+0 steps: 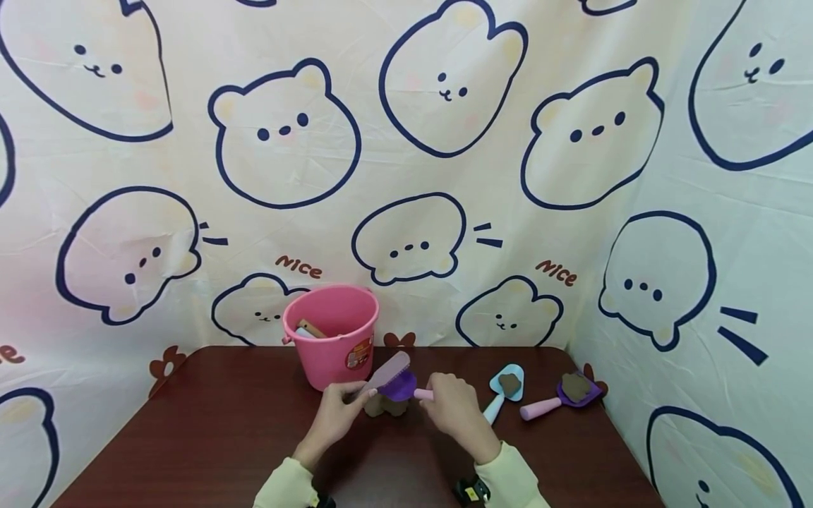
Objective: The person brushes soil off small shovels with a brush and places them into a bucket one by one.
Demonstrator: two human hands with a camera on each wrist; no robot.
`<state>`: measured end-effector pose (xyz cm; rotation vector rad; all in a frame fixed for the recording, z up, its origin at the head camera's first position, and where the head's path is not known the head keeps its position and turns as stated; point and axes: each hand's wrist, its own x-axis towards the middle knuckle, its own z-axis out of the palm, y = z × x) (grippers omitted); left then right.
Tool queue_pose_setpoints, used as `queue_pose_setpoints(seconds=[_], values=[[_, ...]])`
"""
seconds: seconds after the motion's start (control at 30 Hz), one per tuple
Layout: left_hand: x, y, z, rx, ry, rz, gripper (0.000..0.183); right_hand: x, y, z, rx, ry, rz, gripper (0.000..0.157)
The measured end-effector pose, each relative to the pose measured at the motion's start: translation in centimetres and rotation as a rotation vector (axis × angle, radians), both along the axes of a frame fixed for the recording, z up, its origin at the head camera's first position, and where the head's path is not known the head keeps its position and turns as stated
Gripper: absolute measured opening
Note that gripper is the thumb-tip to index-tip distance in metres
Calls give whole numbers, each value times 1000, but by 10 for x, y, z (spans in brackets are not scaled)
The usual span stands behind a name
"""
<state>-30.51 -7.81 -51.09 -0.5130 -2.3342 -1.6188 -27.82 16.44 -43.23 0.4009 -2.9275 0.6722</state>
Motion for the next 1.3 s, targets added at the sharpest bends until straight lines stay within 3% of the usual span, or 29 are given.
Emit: queue_pose_setpoints(seconds=[0.23,0.6,1.3], values=[[3,11,-2,24,-65,-69,23,0,-2,0,2,7,26,19],[3,15,-3,-63,-75,-50,26,0,-1,0,-10,6,16,20],[-1,5,-9,-68,-79,-51,30,2,-2,1,-28,-30,10,20]])
